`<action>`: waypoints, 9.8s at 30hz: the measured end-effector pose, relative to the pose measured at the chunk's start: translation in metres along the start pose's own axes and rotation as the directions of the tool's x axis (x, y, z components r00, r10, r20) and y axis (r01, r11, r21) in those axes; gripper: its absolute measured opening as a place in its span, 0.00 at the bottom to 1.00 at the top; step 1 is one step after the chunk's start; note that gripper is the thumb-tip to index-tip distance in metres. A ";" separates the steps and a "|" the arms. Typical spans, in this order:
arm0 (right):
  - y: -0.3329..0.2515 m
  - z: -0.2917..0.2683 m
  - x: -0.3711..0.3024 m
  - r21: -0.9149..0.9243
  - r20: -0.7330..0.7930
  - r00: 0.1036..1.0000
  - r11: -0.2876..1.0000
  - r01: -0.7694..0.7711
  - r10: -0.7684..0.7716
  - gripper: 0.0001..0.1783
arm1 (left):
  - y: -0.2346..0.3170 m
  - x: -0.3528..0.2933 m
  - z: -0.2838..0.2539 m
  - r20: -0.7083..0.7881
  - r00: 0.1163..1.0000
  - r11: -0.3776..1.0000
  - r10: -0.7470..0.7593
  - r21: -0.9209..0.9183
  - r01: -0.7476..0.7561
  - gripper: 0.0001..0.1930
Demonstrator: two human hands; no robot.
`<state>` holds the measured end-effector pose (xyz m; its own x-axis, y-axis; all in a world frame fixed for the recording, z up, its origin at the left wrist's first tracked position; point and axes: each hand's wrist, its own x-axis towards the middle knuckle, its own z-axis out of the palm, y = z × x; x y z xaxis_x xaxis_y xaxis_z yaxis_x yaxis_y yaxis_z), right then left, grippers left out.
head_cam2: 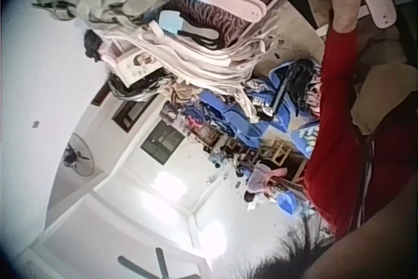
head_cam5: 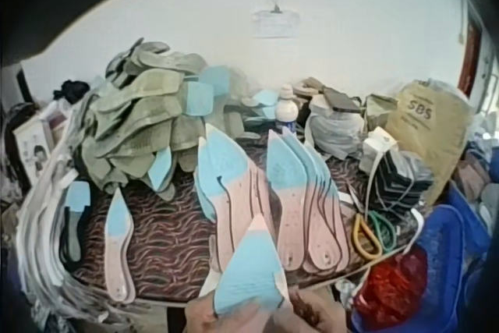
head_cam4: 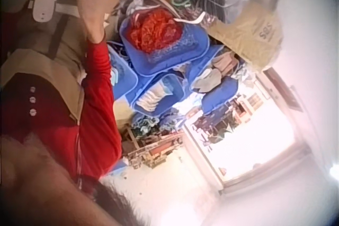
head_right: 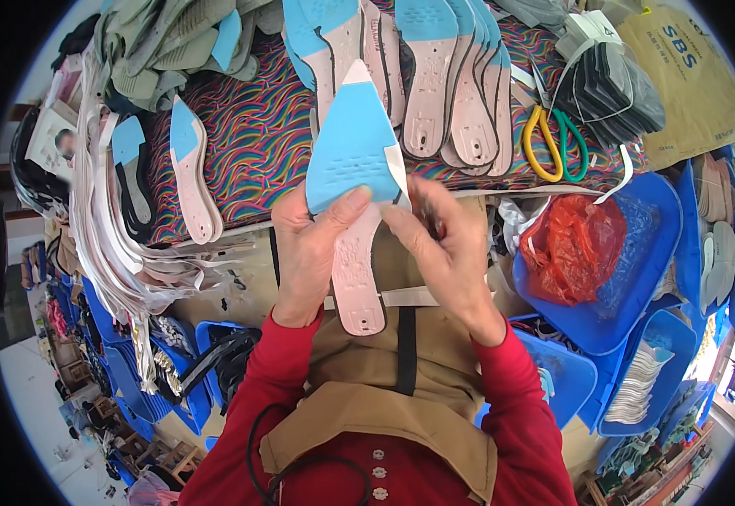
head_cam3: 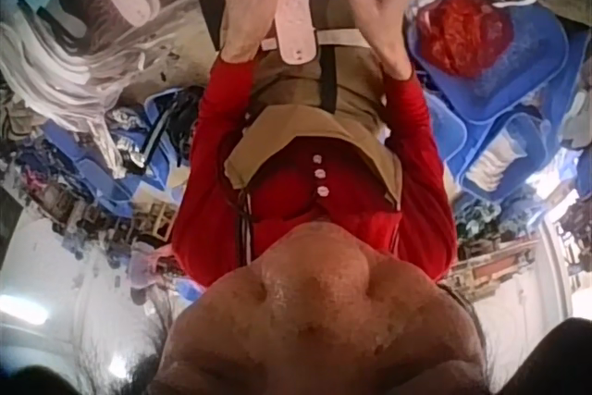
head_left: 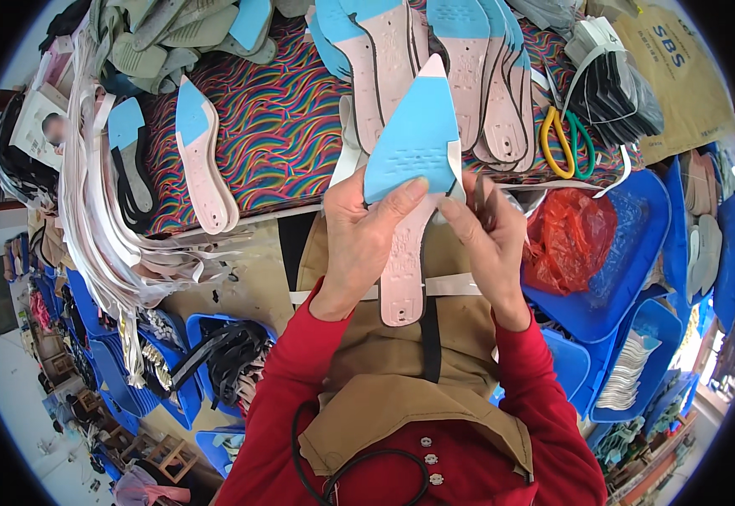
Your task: Applying adhesive strips and assembling shoe insoles and soles at a workbench.
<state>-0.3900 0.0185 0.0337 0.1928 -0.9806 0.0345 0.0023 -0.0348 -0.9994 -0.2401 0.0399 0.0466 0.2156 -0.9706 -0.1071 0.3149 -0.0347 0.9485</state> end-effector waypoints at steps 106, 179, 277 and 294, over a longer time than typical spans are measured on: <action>-0.011 -0.018 -0.010 -0.181 0.376 0.926 0.983 0.042 0.029 0.04 | 0.012 0.007 -0.009 0.068 0.988 0.946 -0.138 -0.286 0.152 0.09; -0.025 -0.083 -0.031 0.347 0.132 0.956 0.891 -0.293 0.263 0.08 | 0.032 -0.026 0.000 0.456 0.755 0.876 -0.470 0.344 0.338 0.14; 0.011 0.011 -0.007 0.532 0.022 0.986 0.833 -0.150 0.163 0.09 | 0.000 0.016 0.016 -0.104 0.980 0.798 -0.170 -0.598 0.075 0.08; -0.008 -0.033 0.022 -0.076 0.157 0.981 0.989 0.130 -0.117 0.02 | 0.009 0.009 0.027 -0.087 0.992 0.918 -0.097 -0.393 0.055 0.08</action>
<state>-0.4179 -0.0088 0.0422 0.3432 -0.9271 0.1504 -0.0469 -0.1768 -0.9831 -0.2606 0.0244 0.0627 0.2637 -0.9383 -0.2237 0.6638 0.0083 0.7478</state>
